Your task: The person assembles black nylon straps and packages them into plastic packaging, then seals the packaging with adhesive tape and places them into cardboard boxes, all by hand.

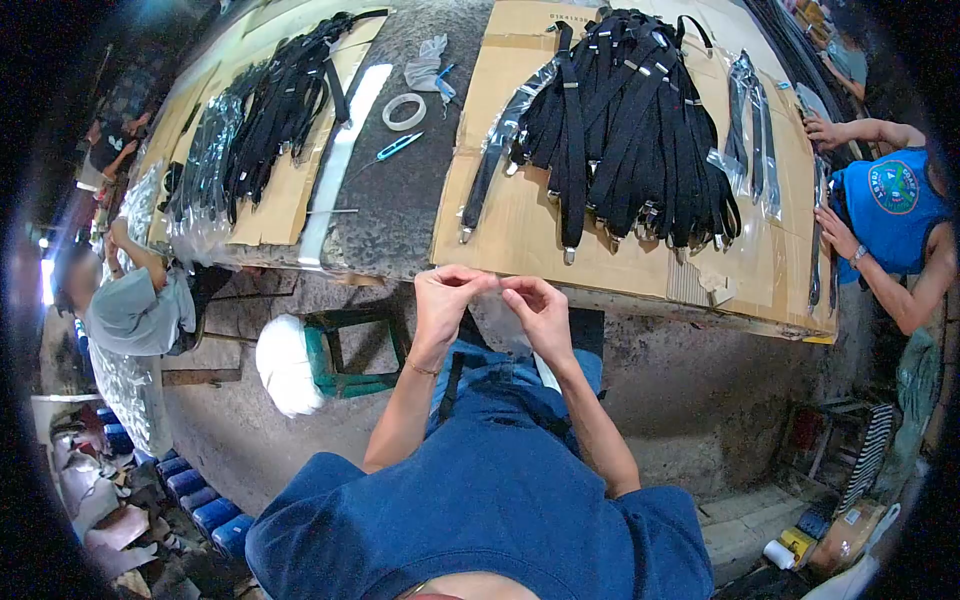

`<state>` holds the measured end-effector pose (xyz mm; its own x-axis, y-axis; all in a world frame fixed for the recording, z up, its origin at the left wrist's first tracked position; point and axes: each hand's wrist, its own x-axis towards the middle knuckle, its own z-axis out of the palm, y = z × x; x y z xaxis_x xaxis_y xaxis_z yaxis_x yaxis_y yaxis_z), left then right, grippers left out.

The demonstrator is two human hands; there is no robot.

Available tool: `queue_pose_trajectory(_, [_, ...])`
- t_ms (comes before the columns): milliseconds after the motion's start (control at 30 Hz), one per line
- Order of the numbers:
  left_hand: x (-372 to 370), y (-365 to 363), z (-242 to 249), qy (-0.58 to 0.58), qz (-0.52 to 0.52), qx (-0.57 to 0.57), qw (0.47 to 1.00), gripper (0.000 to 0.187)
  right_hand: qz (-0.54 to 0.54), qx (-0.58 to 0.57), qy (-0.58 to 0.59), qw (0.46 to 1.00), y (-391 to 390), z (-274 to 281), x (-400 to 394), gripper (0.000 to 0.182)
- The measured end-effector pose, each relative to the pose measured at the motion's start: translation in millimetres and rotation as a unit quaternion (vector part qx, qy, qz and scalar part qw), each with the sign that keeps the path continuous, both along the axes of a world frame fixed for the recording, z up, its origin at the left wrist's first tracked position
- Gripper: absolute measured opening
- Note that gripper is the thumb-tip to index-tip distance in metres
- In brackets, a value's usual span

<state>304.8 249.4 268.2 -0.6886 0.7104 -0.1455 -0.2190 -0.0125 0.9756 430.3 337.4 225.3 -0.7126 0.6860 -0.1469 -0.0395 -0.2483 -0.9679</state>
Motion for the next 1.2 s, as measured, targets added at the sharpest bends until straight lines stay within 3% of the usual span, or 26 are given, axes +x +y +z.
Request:
queue_pose_trajectory(133, [-4.4,-2.4,-11.8,0.029,-0.002,-0.005,1.0,0.009,0.014,-0.02,0.034,0.999,3.9,11.0,1.9,0.021])
queue_pose_trajectory(300, [3.8,2.6,-4.6,-0.033,0.021,0.03,0.999,0.014,0.05,-0.007,0.0,0.999,3.8,17.1,-1.0,0.022])
queue_pose_trajectory(433, [14.2,10.0,8.9,-0.122,0.071,0.113,0.984,0.018,-0.038,0.013,0.001,0.999,2.0,8.1,-2.9,0.017])
queue_pose_trajectory(500, [14.0,8.0,-2.9,-0.103,0.006,0.08,0.991,0.02,-0.071,0.01,0.009,0.997,0.9,8.4,-3.2,0.016])
queue_pose_trajectory(600, [11.7,9.4,-19.0,-0.063,-0.003,0.035,0.997,0.015,-0.074,0.014,-0.001,0.997,0.5,8.5,-1.2,0.015])
queue_pose_trajectory(767, [8.9,12.5,-19.3,-0.065,-0.026,0.052,0.996,0.012,-0.01,0.0,0.015,1.0,9.9,4.0,6.4,0.014])
queue_pose_trajectory(833, [5.5,14.5,-20.1,-0.058,-0.025,0.047,0.997,0.012,-0.029,0.071,-0.011,0.997,28.1,6.0,10.5,0.019])
queue_pose_trajectory(900, [0.2,15.5,-27.1,-0.01,-0.052,0.028,0.998,0.011,-0.096,0.141,-0.208,0.963,51.3,16.9,11.5,0.034])
queue_pose_trajectory(967, [0.4,18.5,-29.8,-0.022,-0.052,0.013,0.998,0.011,-0.198,0.279,-0.27,0.9,77.0,-12.4,3.9,0.036])
queue_pose_trajectory(1000, [1.8,22.4,-31.3,-0.032,-0.052,0.001,0.998,0.011,-0.204,0.28,-0.272,0.898,86.4,-22.2,2.2,0.036])
queue_pose_trajectory(1067, [3.2,29.6,-38.6,-0.014,-0.068,-0.006,0.998,0.011,-0.147,0.461,-0.337,0.808,101.8,-32.9,-2.7,0.037])
queue_pose_trajectory(1100, [3.2,29.8,-42.8,0.003,-0.076,-0.018,0.997,0.01,-0.146,0.46,-0.336,0.808,105.4,-25.4,-3.0,0.037])
queue_pose_trajectory(1167, [3.7,32.4,-51.0,0.009,-0.076,-0.034,0.996,0.01,0.008,0.331,-0.282,0.901,114.4,-4.9,-2.1,0.035])
queue_pose_trajectory(1200, [4.1,33.4,-51.9,0.014,-0.079,-0.047,0.996,0.01,0.048,0.196,-0.2,0.959,117.9,-2.1,-7.4,0.028])
